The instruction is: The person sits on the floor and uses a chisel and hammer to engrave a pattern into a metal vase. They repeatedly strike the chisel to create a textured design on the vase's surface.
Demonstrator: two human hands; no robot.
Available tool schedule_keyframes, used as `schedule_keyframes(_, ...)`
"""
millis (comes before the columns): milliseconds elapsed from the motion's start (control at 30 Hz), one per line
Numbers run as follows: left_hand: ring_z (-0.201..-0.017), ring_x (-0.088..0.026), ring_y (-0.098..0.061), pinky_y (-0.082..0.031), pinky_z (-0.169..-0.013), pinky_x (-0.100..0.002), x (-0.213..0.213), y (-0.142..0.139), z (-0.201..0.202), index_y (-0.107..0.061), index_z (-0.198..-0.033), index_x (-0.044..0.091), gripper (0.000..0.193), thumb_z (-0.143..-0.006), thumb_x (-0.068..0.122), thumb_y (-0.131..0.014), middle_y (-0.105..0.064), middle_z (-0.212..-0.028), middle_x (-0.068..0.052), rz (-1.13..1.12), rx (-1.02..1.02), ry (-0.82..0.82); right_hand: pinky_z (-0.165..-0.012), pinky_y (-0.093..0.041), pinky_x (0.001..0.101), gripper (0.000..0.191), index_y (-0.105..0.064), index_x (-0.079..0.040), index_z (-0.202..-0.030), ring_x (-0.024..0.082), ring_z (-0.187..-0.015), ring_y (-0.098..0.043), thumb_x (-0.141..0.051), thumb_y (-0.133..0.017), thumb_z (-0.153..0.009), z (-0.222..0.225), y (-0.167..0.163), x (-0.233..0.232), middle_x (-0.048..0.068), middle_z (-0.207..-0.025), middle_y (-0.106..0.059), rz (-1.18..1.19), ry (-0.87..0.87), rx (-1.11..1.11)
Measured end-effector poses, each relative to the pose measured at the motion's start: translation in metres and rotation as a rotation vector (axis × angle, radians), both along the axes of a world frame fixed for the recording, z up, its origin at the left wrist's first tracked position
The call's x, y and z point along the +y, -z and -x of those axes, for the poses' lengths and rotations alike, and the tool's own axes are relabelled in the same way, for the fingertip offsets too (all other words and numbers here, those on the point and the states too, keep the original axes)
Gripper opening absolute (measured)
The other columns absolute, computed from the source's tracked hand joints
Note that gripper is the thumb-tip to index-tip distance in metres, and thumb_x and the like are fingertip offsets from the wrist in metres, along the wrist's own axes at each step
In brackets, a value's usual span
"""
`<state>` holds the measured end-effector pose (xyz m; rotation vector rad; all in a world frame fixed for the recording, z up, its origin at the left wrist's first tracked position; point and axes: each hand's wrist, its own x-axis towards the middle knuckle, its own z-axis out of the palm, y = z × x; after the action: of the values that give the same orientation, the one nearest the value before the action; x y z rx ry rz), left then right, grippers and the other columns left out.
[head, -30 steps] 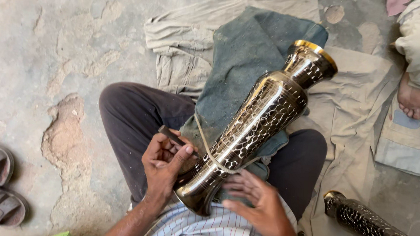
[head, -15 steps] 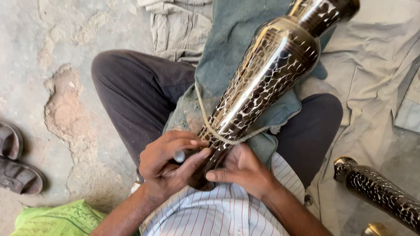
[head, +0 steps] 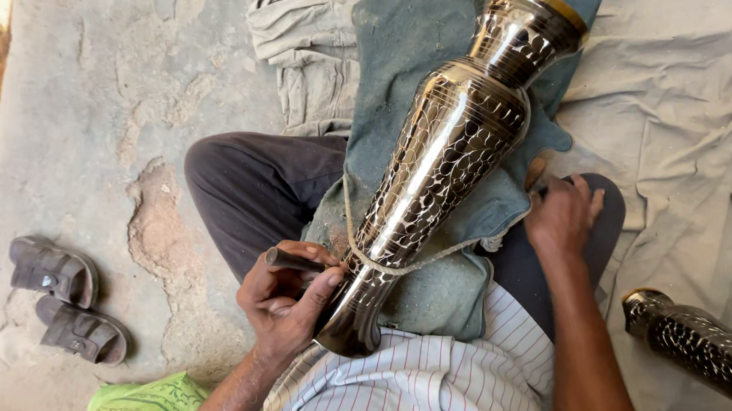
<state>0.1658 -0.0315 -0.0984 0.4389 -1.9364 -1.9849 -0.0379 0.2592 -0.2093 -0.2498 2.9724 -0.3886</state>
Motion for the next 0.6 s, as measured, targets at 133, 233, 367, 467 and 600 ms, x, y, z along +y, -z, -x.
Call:
schedule_keyframes(133,-0.097,-0.019,-0.075,-0.065,-0.086,-0.033,-0.002,0.003,0.000,-0.062,-0.113,-0.005,0.027,-0.090,-0.004,-0.077,-0.073,-0.105,-0.017,-0.021,-0.029,-0.018,-0.112,-0.001,0.0745,0.075,-0.051,0.004,-0.146,0.040,-0.123,-0.050,-0.054,-0.053,-0.097,0.019,0.028,-0.037,0.020,-0.116,-0.070,-0.391,-0.133,-0.034)
schedule_keyframes(233,-0.098,-0.021,-0.076,-0.065,-0.088,-0.033,-0.009,-0.005,0.005,-0.066,-0.109,-0.004,0.020,-0.092,-0.004,-0.077,-0.073,-0.104,-0.017,-0.063,-0.014,0.048,-0.117,0.002,0.0719,0.067,-0.052,-0.008,-0.141,0.036,-0.121,-0.054,-0.057,-0.041,-0.096,0.025,0.037,-0.047,0.017,-0.124,-0.069,-0.494,-0.107,-0.097)
schedule_keyframes(367,-0.100,-0.022,-0.076,-0.068,-0.088,-0.034,-0.023,-0.038,0.023,-0.068,-0.105,0.001,0.017,-0.092,0.000,-0.078,-0.071,-0.108,-0.016,-0.036,0.071,0.194,-0.126,-0.011,0.0674,0.060,-0.040,-0.002,-0.151,0.037,-0.121,-0.059,-0.048,-0.049,-0.112,0.031,0.032,-0.048,0.020,-0.118,-0.065,-0.268,0.031,-0.273)
schedule_keyframes(467,-0.100,-0.020,-0.076,-0.066,-0.085,-0.032,-0.028,-0.070,0.045,-0.070,-0.107,0.003,0.018,-0.092,0.005,-0.078,-0.074,-0.111,-0.015,0.217,0.090,0.357,-0.108,-0.041,0.0554,0.071,-0.028,-0.007,-0.155,0.031,-0.116,-0.059,-0.017,-0.066,-0.096,0.027,0.022,-0.042,0.016,-0.124,-0.059,0.367,0.356,0.028)
schedule_keyframes(600,-0.093,-0.014,-0.078,-0.068,-0.079,-0.029,-0.012,-0.084,0.092,-0.072,-0.111,0.006,0.020,-0.094,0.013,-0.079,-0.077,-0.108,-0.007,0.450,0.129,0.614,-0.104,-0.054,0.0385,0.088,-0.017,-0.016,-0.168,0.023,-0.118,-0.061,0.018,-0.063,-0.101,0.020,0.001,-0.013,0.012,-0.135,-0.058,1.542,0.515,0.190)
